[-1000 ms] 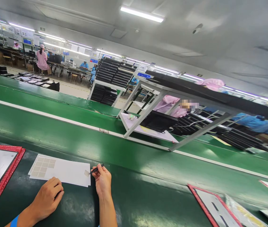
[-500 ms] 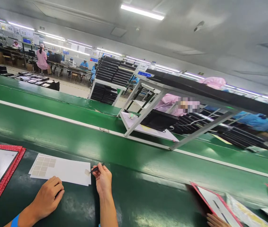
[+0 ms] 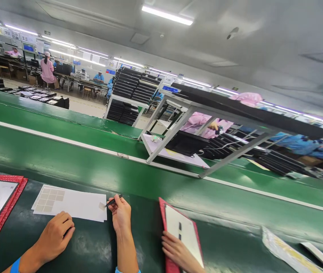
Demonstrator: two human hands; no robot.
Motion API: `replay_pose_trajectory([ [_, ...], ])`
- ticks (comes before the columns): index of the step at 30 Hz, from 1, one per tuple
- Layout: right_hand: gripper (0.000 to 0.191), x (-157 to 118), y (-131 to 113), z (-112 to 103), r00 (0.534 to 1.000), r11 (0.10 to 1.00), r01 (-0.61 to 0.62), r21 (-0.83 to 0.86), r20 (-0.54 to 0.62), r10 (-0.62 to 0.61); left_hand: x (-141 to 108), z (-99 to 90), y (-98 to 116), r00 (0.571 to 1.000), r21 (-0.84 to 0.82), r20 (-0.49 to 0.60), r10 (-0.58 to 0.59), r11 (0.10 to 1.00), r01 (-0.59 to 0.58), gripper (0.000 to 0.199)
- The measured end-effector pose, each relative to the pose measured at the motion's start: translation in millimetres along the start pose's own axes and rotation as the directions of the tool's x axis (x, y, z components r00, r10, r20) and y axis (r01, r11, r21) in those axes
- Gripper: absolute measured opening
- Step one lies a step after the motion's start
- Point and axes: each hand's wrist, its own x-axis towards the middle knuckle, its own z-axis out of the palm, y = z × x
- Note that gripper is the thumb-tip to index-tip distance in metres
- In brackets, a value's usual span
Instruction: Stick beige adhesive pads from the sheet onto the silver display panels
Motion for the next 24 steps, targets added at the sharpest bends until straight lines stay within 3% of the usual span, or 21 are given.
replay_pose_trajectory([
  [4,0.025,-11.4,-45.2,-57.3,0.998,0.998,0.023,-0.05,-0.06,-0.026,2.6,1.3,-6.3,0.996,0.019,-0.045,0.082,0.997,-0.081,0.023],
  [9,0.022,-4.4,-94.5,-85.3,0.986,0.992,0.089,-0.086,-0.133,-0.1,7.6,-1.8,-9.5,0.987,-0.003,-0.093,0.13,0.991,-0.131,0.024],
  [11,0.023,-2.2,-94.0,-85.1,0.98,0.991,0.104,-0.078,-0.161,-0.116,9.4,-5.3,-9.1,0.986,0.006,-0.094,0.139,0.99,-0.139,0.024],
  [15,0.03,-4.5,-56.0,-79.4,0.975,0.997,0.068,-0.022,-0.209,-0.072,11.7,-12.9,-7.9,0.984,0.067,-0.039,0.174,0.983,-0.171,0.026],
  [18,0.023,-9.4,-40.1,-93.2,0.955,0.998,0.058,0.027,-0.293,-0.047,15.3,-12.6,2.4,0.984,0.084,0.04,0.173,0.981,-0.176,0.025],
  [21,0.034,-12.9,-49.1,-125.9,0.88,0.993,0.116,0.03,-0.467,-0.088,26.7,3.7,34.1,0.974,0.068,0.132,0.186,0.978,-0.196,0.017],
  [24,0.04,-13.8,-58.6,-149.7,0.828,0.993,0.12,0.011,-0.552,-0.094,48.2,40.3,83.5,0.921,-0.002,0.251,0.297,0.952,-0.307,0.012],
])
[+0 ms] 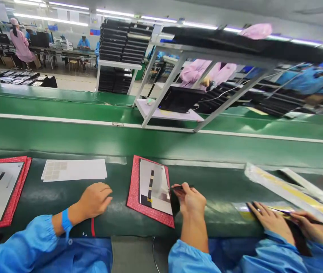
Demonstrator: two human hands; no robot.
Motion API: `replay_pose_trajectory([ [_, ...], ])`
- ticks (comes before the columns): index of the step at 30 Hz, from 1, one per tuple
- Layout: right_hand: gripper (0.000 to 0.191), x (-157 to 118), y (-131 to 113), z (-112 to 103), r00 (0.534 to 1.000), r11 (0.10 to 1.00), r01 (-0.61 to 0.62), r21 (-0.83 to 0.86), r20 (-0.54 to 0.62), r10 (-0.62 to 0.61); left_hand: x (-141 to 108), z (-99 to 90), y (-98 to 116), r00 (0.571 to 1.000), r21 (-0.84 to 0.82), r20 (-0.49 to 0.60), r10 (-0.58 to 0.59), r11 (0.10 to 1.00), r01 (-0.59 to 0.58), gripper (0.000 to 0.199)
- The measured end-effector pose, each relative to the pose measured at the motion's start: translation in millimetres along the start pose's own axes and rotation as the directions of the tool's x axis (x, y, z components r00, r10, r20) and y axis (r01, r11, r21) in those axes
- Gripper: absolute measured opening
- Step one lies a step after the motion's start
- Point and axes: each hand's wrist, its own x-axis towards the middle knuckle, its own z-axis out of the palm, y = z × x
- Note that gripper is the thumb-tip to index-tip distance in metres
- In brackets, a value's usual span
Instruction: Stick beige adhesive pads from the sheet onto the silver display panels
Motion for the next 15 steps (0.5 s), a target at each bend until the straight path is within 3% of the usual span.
replay_pose_trajectory([
  [4,0.041,-3.7,6.8,1.7,1.0,1.0,0.002,-0.019,-0.012,-0.002,53.2,42.4,43.8,0.991,-0.027,0.096,0.09,0.996,-0.088,0.039],
  [7,0.04,-16.4,17.6,9.0,1.0,1.0,0.006,-0.021,0.014,-0.006,57.7,57.0,56.5,0.989,-0.003,0.125,0.082,0.997,-0.082,0.056],
  [10,0.036,-34.2,30.7,15.2,0.997,1.0,-0.013,-0.013,0.076,0.014,32.5,47.3,55.4,0.986,0.066,0.157,0.048,0.996,-0.059,0.061],
  [15,0.039,-85.3,45.2,28.3,0.966,1.0,-0.023,-0.012,0.257,0.026,-20.9,9.1,46.1,0.984,0.204,0.17,-0.058,0.979,0.023,0.06],
])
